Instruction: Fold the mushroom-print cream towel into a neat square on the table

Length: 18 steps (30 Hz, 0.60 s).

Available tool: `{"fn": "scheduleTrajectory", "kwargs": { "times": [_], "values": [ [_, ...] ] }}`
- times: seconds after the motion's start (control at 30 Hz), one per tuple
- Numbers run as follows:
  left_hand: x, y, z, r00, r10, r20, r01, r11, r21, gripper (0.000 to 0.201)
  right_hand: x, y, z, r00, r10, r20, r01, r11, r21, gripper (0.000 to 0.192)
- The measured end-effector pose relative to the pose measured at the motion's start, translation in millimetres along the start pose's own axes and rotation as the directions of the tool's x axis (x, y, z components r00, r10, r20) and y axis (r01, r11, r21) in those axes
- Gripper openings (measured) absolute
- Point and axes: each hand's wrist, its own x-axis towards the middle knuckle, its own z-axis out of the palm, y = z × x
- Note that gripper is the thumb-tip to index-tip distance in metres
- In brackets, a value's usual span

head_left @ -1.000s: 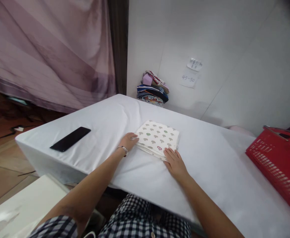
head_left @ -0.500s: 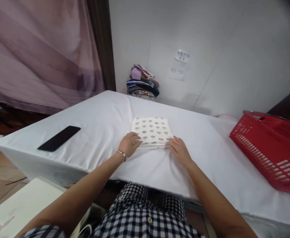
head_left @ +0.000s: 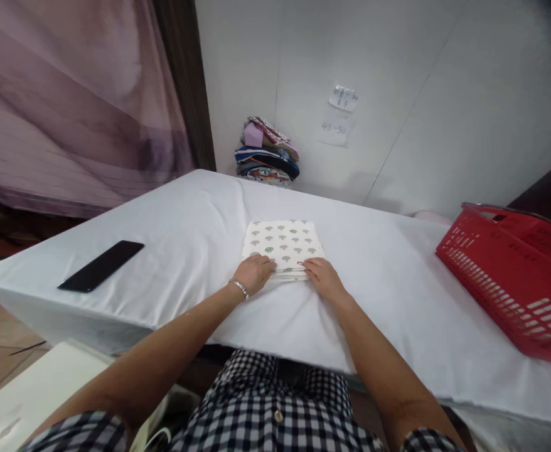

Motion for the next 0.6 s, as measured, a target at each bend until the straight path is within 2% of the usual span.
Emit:
{"fn": "scheduleTrajectory", "kwargs": {
  "times": [0.1,0.2,0.33,0.6],
  "values": [
    [2,3,1.1,0.999,0.033,-0.008,-0.033,0.998,0.059,0.022,-2,3,4,0.996,0.016,-0.093,-0.020,0.999,-0.045,0.025],
    [0,5,4.1,0.996,0.052,-0.067,-0.045,0.994,0.099,0.022,-5,1,4,0.989,0.038,-0.142,-0.049,0.996,-0.073,0.025],
    [-6,4,7.1,0.988,0.079,-0.130,-0.067,0.994,0.091,0.020,-12,-3,-2,0.996,0.018,-0.083,-0.022,0.998,-0.051,0.023],
    [-7,2,2.6,0.985,0.111,-0.134,-0.115,0.993,-0.026,0.024,-14,-3,-4,0.996,0.058,-0.063,-0.057,0.998,0.028,0.023]
  ]
}}
